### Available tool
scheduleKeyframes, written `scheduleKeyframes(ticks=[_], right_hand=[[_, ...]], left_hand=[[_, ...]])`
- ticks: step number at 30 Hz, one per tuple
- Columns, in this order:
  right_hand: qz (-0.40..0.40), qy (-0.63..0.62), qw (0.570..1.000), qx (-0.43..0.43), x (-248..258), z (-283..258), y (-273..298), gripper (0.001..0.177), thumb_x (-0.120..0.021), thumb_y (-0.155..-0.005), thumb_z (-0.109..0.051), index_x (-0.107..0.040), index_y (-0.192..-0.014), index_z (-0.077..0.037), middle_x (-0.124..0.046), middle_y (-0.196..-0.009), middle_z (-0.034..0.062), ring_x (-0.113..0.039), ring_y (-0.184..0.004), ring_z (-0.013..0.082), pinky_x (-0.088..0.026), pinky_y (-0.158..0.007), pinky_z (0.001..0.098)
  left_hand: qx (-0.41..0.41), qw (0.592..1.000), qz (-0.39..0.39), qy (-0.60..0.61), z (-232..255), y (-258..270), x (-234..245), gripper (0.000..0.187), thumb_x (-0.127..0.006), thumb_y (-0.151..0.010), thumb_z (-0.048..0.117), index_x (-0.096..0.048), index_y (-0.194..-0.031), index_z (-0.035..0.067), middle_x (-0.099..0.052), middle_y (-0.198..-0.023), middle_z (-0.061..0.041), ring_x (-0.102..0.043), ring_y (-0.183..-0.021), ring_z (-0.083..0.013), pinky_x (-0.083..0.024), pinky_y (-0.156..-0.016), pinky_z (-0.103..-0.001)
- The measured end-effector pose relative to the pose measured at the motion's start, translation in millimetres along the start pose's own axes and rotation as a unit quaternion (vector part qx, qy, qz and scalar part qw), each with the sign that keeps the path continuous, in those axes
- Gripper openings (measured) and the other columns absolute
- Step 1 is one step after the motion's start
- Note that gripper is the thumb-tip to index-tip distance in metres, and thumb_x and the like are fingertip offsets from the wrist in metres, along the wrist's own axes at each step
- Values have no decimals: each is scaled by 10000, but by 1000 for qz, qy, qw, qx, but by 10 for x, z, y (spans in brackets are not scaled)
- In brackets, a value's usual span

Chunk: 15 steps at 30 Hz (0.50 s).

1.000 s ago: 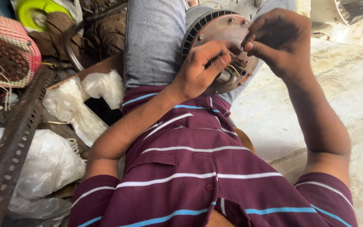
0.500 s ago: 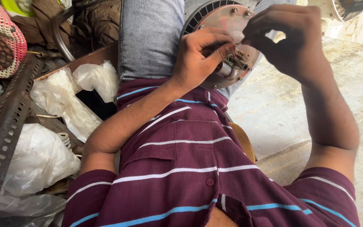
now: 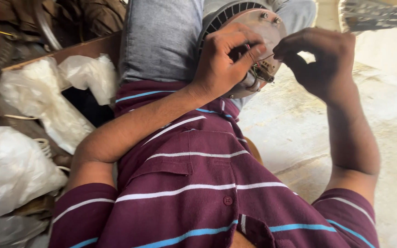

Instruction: The person sits on the floor with an electric fan motor across their lap and rewires its terminal block. They hold a capacitor and switch component, connect colored wires to the terminals, tighten connections using a screwdriver, and route the wires into the motor housing.

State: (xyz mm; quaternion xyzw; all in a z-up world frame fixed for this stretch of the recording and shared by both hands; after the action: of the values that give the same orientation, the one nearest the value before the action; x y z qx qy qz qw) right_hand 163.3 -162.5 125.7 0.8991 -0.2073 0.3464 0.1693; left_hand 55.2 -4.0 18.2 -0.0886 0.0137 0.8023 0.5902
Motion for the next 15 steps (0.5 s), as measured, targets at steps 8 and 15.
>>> scheduleKeyframes(ticks=[8,15], right_hand=[[41,159,984,62,15,-151,39,129,-843,-958,66,-740,-996,-2,-726,-1003,100,-721,-872,180,-562,-723,285],[1,196,977,89,36,-266,-72,129,-869,-949,9,-747,-987,-7,-737,-939,106,-721,-827,191,-546,-678,305]], left_hand=[[-20,998,-49,31,-69,32,-169,204,-748,-1011,240,-763,-1014,36,-779,-849,-55,-786,-728,-130,-605,-655,-247],[-29,997,-63,44,-31,-17,-139,171,-736,-1022,199,-773,-1029,32,-783,-846,-53,-787,-737,-119,-605,-658,-247]])
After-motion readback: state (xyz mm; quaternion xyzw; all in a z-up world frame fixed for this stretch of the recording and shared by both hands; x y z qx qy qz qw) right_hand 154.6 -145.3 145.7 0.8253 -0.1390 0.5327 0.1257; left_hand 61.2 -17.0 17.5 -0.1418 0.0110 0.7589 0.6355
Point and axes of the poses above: each hand's wrist, its own y-axis away from the middle knuckle, its own x-axis out of the back of the hand, z = x × y, the point moved 2 cm from there along -y, towards the middle knuckle
